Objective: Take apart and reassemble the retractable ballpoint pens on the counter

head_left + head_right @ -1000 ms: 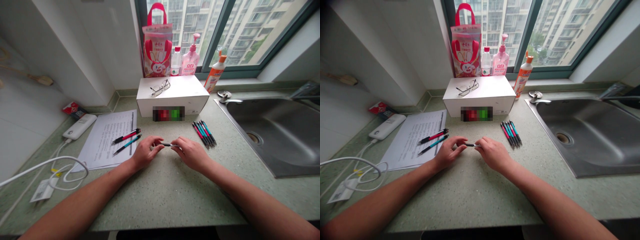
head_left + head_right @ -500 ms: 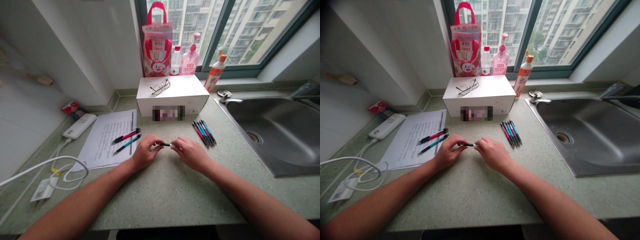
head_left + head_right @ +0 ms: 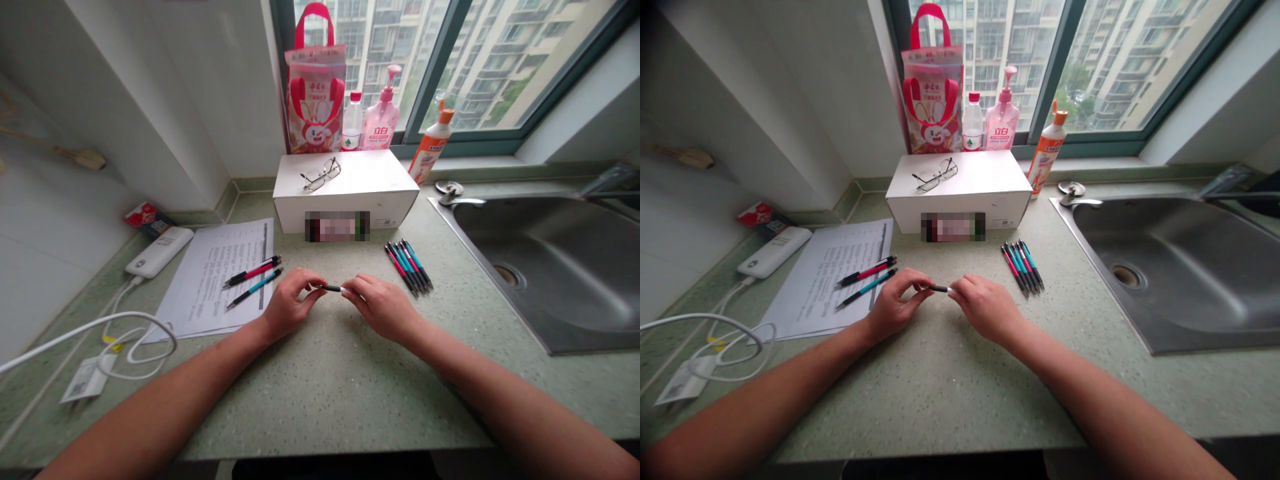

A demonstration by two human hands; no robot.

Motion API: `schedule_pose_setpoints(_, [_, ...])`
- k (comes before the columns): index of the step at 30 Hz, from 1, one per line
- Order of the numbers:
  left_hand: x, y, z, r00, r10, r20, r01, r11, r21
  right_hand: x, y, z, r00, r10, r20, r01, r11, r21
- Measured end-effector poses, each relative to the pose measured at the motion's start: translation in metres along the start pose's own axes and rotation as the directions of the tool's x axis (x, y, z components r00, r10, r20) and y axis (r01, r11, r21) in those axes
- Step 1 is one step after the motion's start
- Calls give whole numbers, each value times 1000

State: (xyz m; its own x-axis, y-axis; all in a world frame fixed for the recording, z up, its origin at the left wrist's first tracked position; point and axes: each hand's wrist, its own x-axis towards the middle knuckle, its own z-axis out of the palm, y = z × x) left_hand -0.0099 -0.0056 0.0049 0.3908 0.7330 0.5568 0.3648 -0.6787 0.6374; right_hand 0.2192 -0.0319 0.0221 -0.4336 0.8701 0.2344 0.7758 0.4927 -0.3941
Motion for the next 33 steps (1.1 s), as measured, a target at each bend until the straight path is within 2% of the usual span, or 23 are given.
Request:
schedule_pose_setpoints(3, [0,0,0,999,-52,4,52,999,-6,0,0,0,1000,1,1,-1,1000,1])
schedule_pose_setpoints(7, [1,-1,0,1000,-17,-7,17,1000,13,0,0,0,1000,6,8,-6,1000,5])
schedule_pose_setpoints(10, [1,-1,0,999,-44,-1,44,999,5,0,1,0,1000,3,9,-3,1000,7])
schedule_pose_setpoints(14, [2,0,-1,1000,11,-3,-11,1000,12,0,0,0,1000,2,9,-2,1000,3])
schedule_pose_setpoints(18, [1,1,-2,999,-47,-3,47,999,3,1,-1,1,1000,3,9,-3,1000,0])
schedule_pose_setpoints(22, [2,1,-1,1000,16,5,-16,1000,6,0,0,1,1000,-3,8,3,1000,0])
schedule_pose_setpoints(26, [3,1,-1,1000,-25,10,24,1000,15,0,1,2,1000,-14,2,14,1000,3])
schedule_pose_setpoints(30, [4,2,-2,999,43,16,-43,999,13,0,1,3,1000,-27,1,27,1000,-13])
schedule_pose_setpoints(33, [4,2,-2,999,-4,36,3,1000,27,0,1,2,1000,-28,-2,28,999,-19])
